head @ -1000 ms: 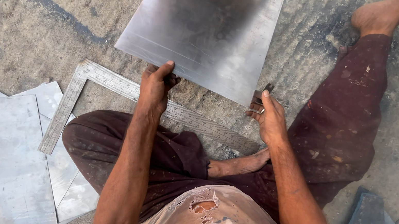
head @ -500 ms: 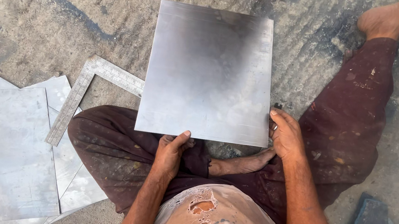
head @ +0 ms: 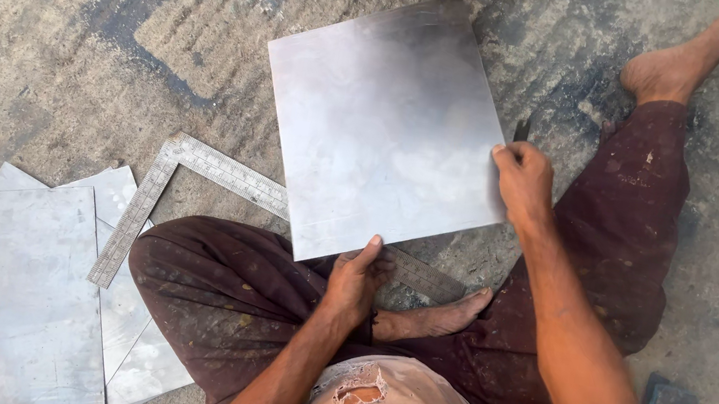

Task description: The person sits on the floor and uses a metal ruler and a scribing tool to mark straight lines on a rectangular metal sheet. They repeatedly reposition the ruler to draw intersecting lines, preparing the sheet for cutting.

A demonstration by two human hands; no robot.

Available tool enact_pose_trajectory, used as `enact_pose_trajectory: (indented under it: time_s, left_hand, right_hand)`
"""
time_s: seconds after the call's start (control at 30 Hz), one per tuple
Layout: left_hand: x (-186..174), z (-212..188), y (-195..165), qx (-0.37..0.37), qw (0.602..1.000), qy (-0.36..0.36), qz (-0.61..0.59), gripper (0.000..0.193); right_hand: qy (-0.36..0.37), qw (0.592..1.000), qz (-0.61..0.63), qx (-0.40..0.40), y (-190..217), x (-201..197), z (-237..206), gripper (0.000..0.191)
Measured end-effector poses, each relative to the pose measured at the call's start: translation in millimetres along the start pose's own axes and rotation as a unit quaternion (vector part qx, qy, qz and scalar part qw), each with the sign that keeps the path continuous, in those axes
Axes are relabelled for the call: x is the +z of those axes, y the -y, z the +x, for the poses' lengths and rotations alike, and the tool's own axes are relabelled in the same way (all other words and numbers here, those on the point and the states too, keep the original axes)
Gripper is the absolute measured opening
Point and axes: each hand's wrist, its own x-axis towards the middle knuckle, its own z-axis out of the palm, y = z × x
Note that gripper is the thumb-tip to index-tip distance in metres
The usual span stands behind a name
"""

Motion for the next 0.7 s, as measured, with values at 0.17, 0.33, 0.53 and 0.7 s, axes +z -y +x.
enact_pose_trajectory:
  time_s: [0.17,0.33,0.53,0.7]
  left_hand:
    - [59.9,51.6,12.2,-0.036,0.999,0.027,0.019,0.046]
    - [93.1,59.1,-7.8,0.003,0.854,0.208,0.477,0.064]
    - [43.8,10.4,-33.7,-0.039,0.798,0.254,0.544,0.067]
    - [-28.8,-24.1,-54.3,-0.018,0.862,0.171,0.477,0.061]
  right_hand:
    - [-0.115,0.949,-0.149,-0.252,22.6,-18.8,58.5,0.022]
    - [-0.093,0.970,0.102,-0.201,11.4,-36.9,28.8,0.021]
    - [0.008,0.990,-0.013,-0.142,-46.8,-10.5,-85.2,0.021]
    - [0.285,0.903,-0.287,-0.142,-74.4,43.0,-145.0,0.054]
